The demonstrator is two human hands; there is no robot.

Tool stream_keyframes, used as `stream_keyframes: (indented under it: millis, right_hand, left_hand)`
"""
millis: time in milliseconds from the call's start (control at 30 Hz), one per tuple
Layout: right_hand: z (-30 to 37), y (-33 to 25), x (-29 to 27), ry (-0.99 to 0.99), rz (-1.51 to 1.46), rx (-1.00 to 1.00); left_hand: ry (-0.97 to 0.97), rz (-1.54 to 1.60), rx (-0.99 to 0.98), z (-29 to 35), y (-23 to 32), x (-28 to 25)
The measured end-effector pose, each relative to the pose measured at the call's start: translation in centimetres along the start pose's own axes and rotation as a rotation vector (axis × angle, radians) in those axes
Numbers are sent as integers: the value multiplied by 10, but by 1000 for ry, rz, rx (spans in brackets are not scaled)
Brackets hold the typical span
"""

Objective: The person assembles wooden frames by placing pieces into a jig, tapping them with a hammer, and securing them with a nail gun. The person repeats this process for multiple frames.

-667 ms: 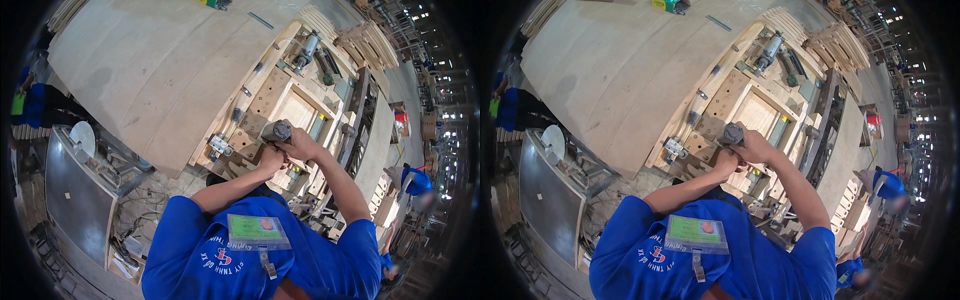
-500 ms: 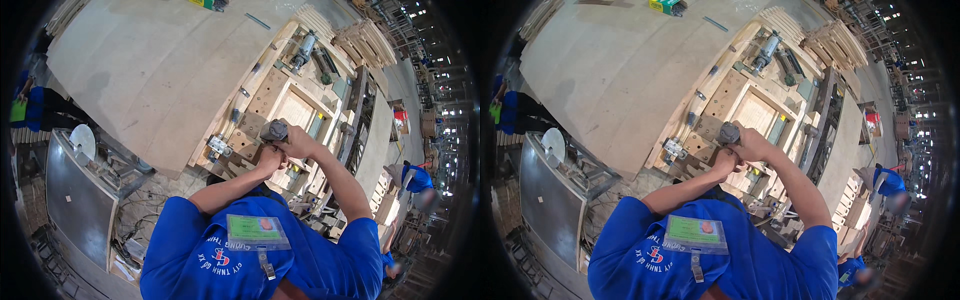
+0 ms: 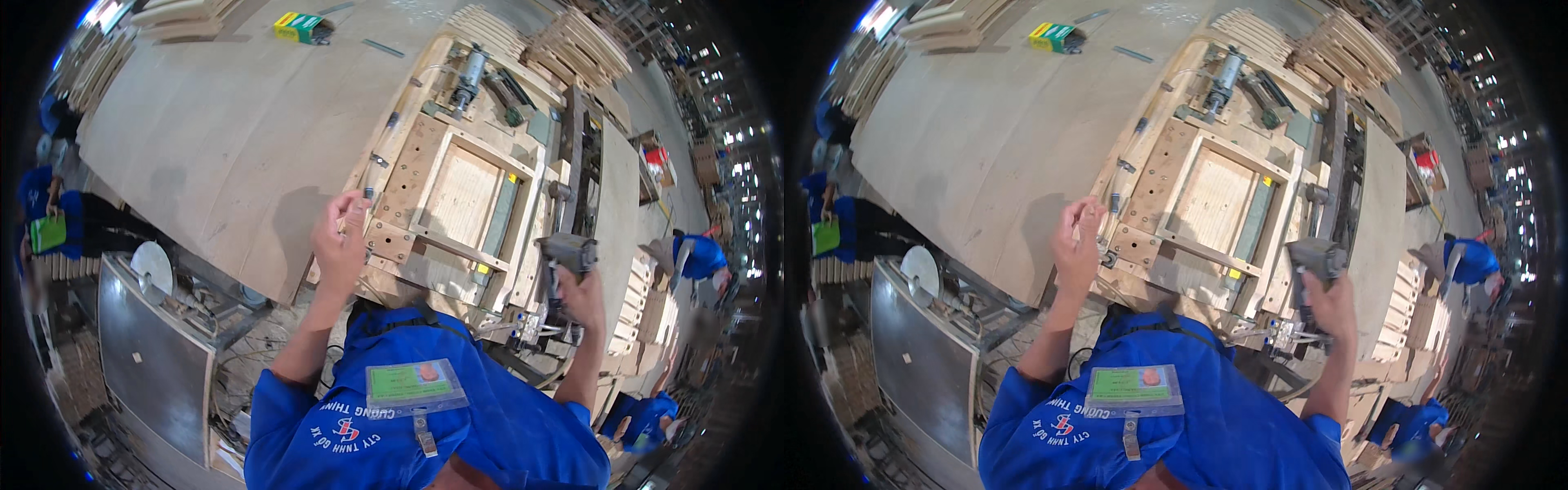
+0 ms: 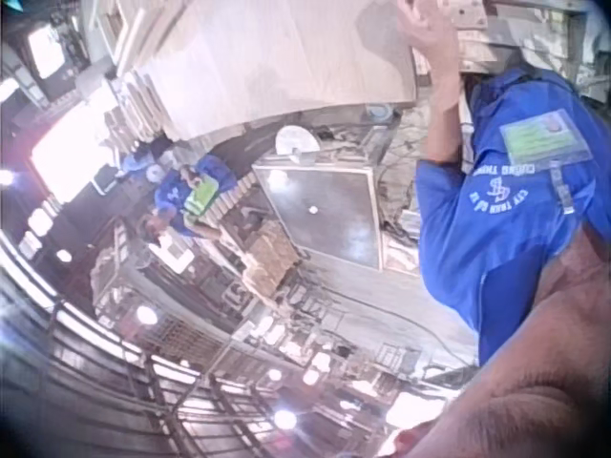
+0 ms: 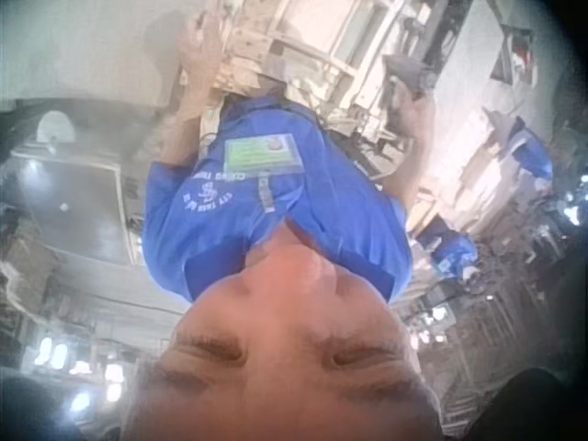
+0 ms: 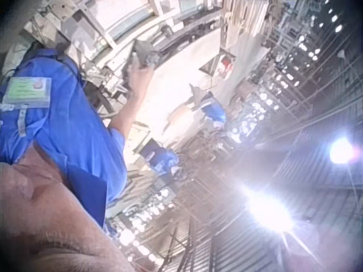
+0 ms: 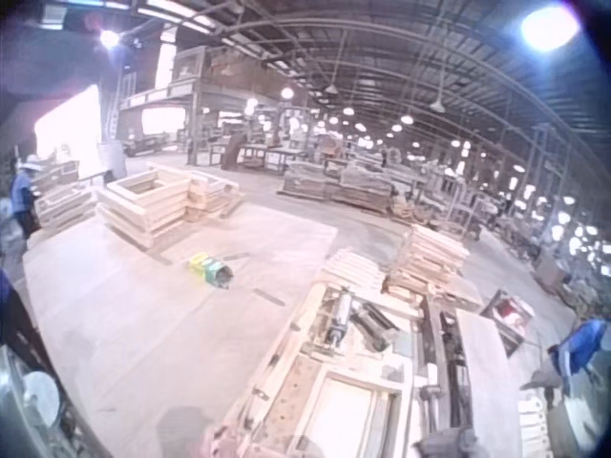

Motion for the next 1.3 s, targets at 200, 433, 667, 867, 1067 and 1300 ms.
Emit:
stream_keyframes:
  millis: [200,433,667,867,1067,1300]
  right_hand:
    - [6,96,-137,583,717,-131]
    - [7,165,-178,649,828,-163]
    - [53,169,-80,481,10,-353]
    - [134,171,20,158,-478,-200]
    - [135,161,18,146,-408,-261]
    - [132,166,3,335,-411,-200]
  left_hand:
    - [-611,-247,211,42,3,55]
    - [-575,-359,743,53,75,121]
    - [-943,-742,755,68,20,216]
    - [-1001,-824,791,71,17,240]
    - [-1185,-908,763,68,27,254]
    - [-1341,-721,915,51,34,261]
Point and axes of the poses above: each hand's wrist, its own z-axis away from the middle knuckle, its own x-axis out of the palm, y = z × x, the point moved 5 cm from there along -z, towards the middle knuckle, and after that the axes turned 13 degrees about -z, right-handed, at the moved point
